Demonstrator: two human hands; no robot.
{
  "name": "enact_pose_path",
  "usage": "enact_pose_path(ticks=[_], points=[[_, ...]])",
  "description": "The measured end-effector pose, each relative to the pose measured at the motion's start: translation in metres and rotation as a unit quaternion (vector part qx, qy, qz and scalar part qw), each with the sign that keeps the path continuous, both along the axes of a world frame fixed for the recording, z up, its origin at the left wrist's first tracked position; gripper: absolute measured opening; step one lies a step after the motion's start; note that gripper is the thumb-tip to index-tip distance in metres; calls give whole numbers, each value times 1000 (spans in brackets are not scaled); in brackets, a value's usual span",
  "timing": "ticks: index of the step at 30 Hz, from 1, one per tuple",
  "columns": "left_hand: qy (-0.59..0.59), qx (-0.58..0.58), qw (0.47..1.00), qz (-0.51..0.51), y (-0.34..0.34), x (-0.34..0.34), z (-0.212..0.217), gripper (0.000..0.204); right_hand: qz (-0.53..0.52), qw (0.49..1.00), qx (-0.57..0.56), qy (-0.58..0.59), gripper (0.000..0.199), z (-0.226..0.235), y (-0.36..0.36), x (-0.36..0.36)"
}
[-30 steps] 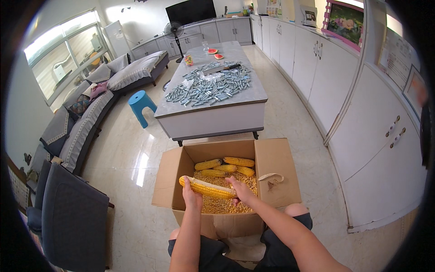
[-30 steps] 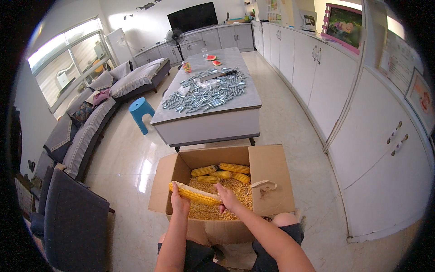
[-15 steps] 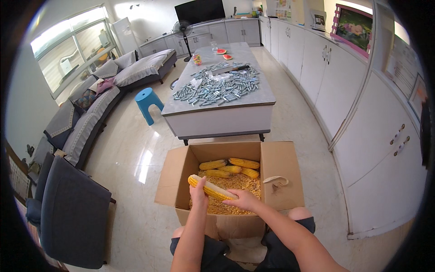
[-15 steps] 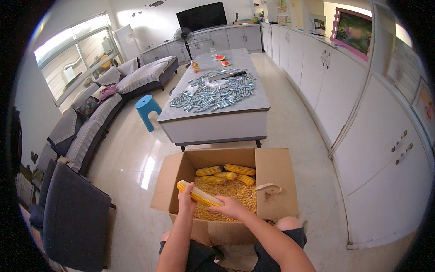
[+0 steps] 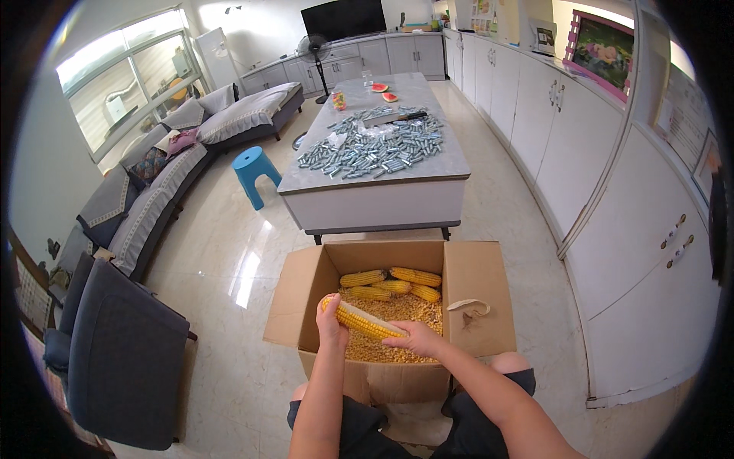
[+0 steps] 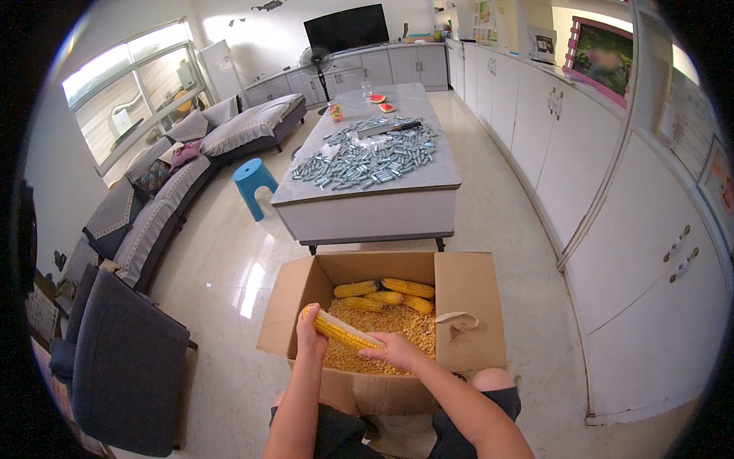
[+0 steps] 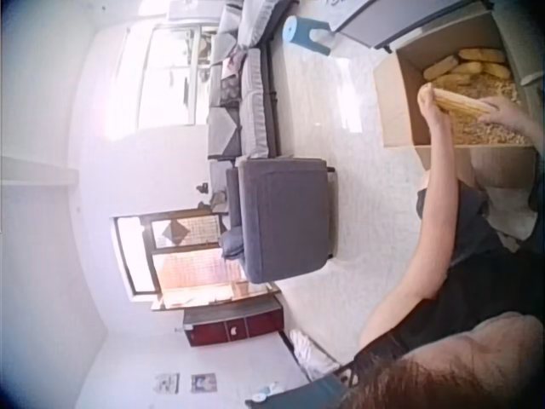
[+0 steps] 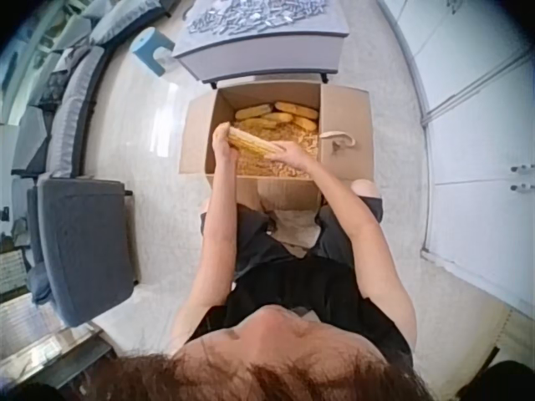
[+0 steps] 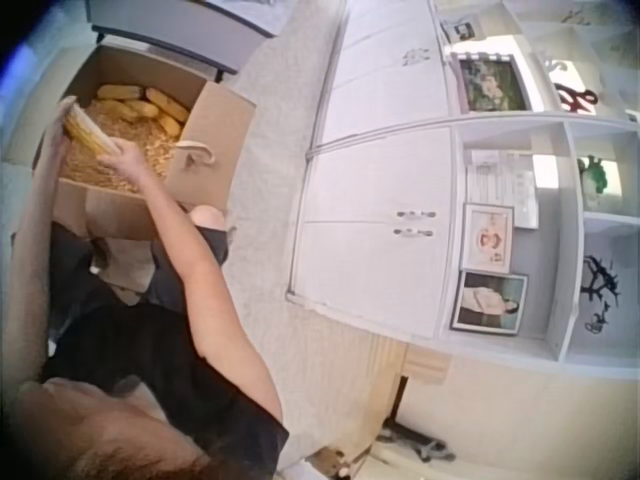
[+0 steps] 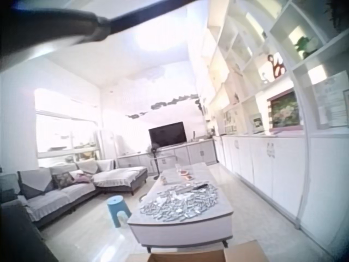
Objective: The person sits on the floor and shucks corn cobs by hand, removing kernels into a cardboard box. They handle multiple cobs one at a time, rotating each to strip the kernels, and place the stripped cobs back into the box.
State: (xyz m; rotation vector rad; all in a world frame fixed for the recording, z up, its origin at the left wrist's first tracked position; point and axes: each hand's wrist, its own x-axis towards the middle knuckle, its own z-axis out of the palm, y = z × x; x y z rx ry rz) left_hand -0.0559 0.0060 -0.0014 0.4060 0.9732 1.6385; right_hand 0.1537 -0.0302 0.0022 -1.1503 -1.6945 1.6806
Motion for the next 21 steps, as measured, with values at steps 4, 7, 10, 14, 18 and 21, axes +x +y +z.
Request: enact_pose_path(ticks=[4, 7, 10, 14, 18, 21], points=[[35, -23, 999, 17, 1, 3, 0, 17, -9, 996, 44, -73, 53, 6, -6, -1], [51, -43, 996, 51, -1, 6, 0, 18, -9, 994, 66, -87, 54, -2, -9, -3], [51, -67, 995, 61, -2, 11, 9, 16, -3, 996, 43, -80, 56, 1, -10, -3], [-105, -29, 994, -17, -1, -1, 3, 14, -6, 999, 18, -43, 55, -2, -8, -2], [-34, -31, 999, 19, 0, 0, -4, 15, 1, 999, 13, -33, 55, -6, -7, -4], [12, -42, 998, 48, -1, 7, 6, 16, 1, 998, 14, -57, 47, -3, -8, -4]])
